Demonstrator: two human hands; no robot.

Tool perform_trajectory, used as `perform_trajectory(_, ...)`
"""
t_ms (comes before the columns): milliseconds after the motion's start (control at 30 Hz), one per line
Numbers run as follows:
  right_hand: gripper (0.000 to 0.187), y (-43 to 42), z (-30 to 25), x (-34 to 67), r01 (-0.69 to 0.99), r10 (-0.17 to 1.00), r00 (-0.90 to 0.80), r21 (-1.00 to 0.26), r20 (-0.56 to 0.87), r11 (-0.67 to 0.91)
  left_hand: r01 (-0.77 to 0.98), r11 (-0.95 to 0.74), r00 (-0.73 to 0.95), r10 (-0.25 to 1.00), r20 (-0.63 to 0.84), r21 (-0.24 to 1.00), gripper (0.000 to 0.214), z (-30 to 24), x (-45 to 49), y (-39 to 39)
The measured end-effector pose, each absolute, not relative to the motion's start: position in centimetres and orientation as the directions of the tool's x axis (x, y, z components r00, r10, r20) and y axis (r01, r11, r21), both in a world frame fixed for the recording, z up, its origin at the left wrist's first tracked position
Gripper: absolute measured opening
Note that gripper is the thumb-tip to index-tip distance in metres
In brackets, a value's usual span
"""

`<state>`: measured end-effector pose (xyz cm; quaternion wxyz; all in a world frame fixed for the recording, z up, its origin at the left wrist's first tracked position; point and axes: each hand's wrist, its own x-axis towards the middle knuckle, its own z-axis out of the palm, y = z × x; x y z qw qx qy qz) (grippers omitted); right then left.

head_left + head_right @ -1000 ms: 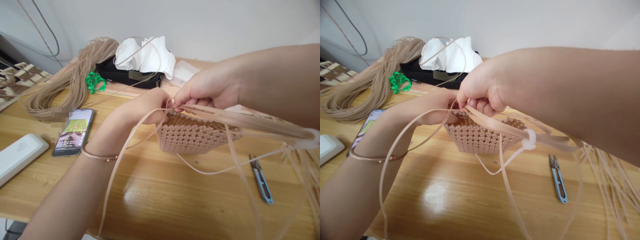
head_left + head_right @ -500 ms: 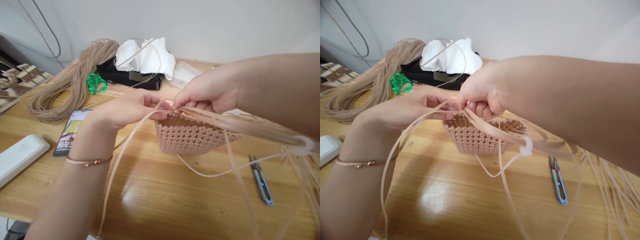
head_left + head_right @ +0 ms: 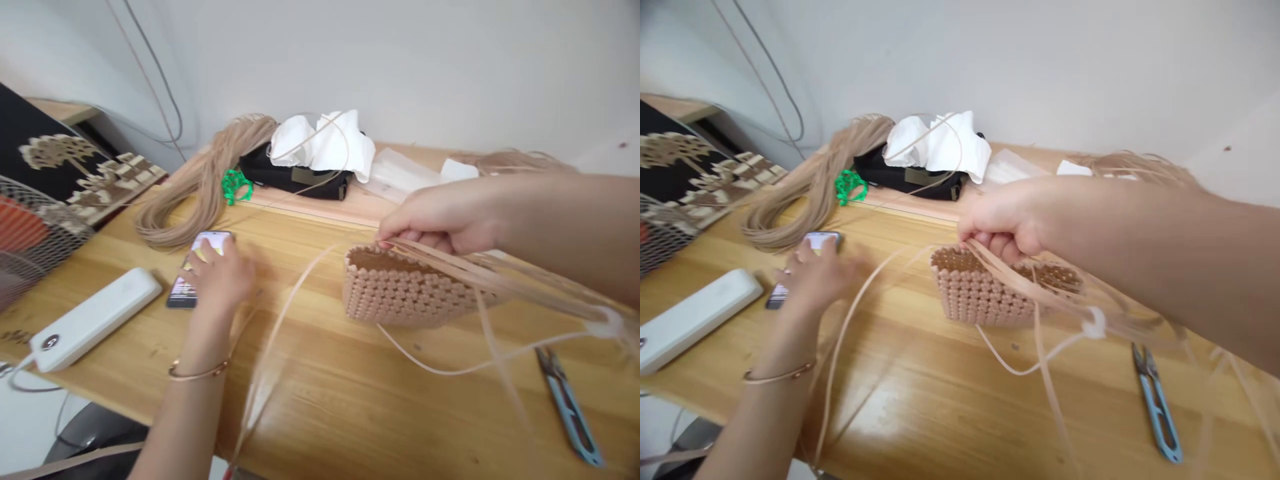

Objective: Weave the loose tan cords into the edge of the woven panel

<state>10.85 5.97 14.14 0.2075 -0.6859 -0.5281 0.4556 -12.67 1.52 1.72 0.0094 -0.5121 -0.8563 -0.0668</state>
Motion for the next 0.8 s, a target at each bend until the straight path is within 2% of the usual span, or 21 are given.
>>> perform_trajectory(67, 0.033, 5.9, 14.2, 10.8, 0.594, 0.734, 0.042, -0.574, -0.677, -0.564, 0.868, 0.489, -0.493, 0.869, 0.04, 0.089, 0.063, 0.9, -12.6, 1.3)
perform_trajectory(133, 0.039, 5.8, 14.2, 10.7, 0.61, 0.589, 0.063, -0.437, -0.805, -0.662, 0.856, 0.511, -0.514, 0.857, 0.026, 0.08, 0.064, 0.5, -12.5, 1.3)
perform_trajectory(400, 0.037, 5.8, 14.4, 10.9, 0.6, 0.536, -0.024, -0.441, -0.844, -0.667, 0.843, 0.53, -0.528, 0.848, -0.04, 0.091, 0.062, 0.5, -12.9, 1.5)
perform_trajectory(567, 0.036, 5.9, 14.5, 11.0, 0.61, 0.523, -0.052, -0.442, -0.85, -0.658, 0.863, 0.487, -0.495, 0.868, 0.034, 0.132, 0.064, 0.7, -12.6, 1.4)
perform_trajectory(667, 0.033, 6.0, 14.1, 11.3, 0.601, 0.537, -0.065, -0.463, -0.841, -0.651, 0.892, 0.376, -0.401, 0.914, 0.057, 0.251, 0.059, 1.5, -12.1, 1.5)
perform_trajectory(733, 0.03, 6.0, 13.8, 11.5, 0.59, 0.579, -0.064, -0.499, -0.813, -0.635, 0.884, 0.21, -0.262, 0.962, 0.071, 0.418, 0.054, 2.3, -11.5, 1.5)
perform_trajectory(800, 0.03, 6.0, 13.5, 11.6, 0.576, 0.608, -0.066, -0.528, -0.791, -0.624, 0.775, 0.002, -0.071, 0.994, 0.083, 0.632, 0.046, 3.3, -10.7, 1.5)
